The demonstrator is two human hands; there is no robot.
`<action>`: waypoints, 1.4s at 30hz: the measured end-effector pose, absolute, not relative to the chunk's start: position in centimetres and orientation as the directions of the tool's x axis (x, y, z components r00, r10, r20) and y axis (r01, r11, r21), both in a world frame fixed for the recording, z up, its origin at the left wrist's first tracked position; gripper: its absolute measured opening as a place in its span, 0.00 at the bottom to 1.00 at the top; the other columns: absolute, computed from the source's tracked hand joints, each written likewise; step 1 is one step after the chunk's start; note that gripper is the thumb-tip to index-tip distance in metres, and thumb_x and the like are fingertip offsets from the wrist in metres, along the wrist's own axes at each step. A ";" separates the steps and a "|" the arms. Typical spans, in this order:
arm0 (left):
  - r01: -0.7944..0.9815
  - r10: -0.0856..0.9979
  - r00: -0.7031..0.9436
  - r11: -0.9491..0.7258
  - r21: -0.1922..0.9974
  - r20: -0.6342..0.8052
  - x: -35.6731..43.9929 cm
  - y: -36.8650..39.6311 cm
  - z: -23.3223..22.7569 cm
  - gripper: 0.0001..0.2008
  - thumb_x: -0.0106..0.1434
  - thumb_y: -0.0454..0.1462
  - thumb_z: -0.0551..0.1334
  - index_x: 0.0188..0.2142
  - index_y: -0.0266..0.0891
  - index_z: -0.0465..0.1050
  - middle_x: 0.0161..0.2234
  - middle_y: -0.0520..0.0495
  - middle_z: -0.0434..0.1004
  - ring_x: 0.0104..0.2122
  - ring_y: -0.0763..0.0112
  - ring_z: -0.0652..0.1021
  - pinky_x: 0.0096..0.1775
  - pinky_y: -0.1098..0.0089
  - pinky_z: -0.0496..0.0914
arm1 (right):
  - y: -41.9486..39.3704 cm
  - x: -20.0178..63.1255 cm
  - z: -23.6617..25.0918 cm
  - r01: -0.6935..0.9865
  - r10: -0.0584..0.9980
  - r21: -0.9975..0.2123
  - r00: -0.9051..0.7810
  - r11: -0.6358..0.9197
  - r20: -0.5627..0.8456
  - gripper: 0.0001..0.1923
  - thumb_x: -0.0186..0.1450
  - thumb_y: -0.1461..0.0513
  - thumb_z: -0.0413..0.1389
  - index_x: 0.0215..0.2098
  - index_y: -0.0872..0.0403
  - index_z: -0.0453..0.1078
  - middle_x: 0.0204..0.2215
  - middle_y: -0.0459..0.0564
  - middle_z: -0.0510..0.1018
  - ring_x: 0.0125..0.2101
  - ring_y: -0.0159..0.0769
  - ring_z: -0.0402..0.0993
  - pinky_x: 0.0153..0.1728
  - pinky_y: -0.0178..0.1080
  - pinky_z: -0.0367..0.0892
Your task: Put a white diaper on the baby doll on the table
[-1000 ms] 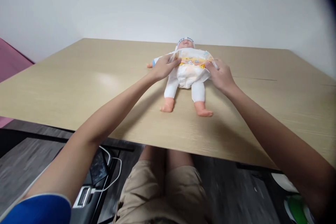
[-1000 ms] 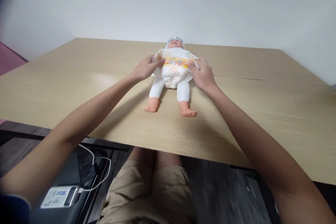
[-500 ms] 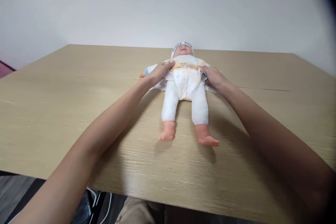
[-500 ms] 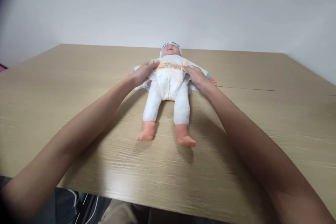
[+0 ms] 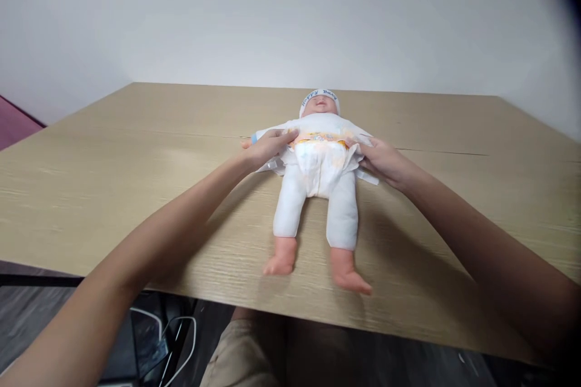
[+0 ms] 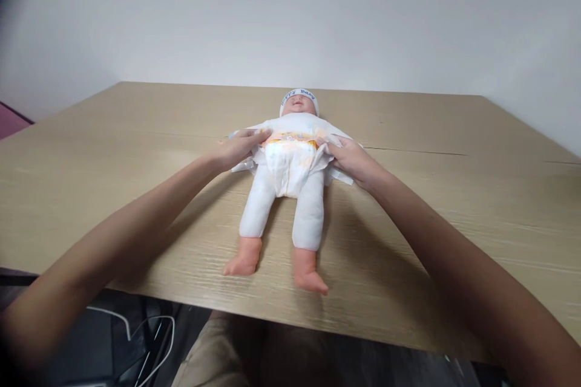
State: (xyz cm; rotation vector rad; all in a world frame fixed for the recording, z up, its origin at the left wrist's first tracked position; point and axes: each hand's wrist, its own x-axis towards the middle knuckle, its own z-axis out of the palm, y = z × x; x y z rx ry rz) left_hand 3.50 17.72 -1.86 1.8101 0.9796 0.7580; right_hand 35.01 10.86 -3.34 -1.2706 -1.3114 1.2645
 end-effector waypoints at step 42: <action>0.687 0.684 0.623 -0.711 0.153 0.380 13.6 12.4 0.8 0.32 0.71 0.59 0.72 0.65 0.43 0.81 0.67 0.35 0.76 0.67 0.32 0.70 0.69 0.42 0.62 | 5.1 40.2 -6.1 0.854 0.971 -0.492 0.230 -0.172 0.058 0.27 0.65 0.37 0.65 0.38 0.51 0.71 0.36 0.54 0.81 0.36 0.44 0.74 0.38 0.41 0.59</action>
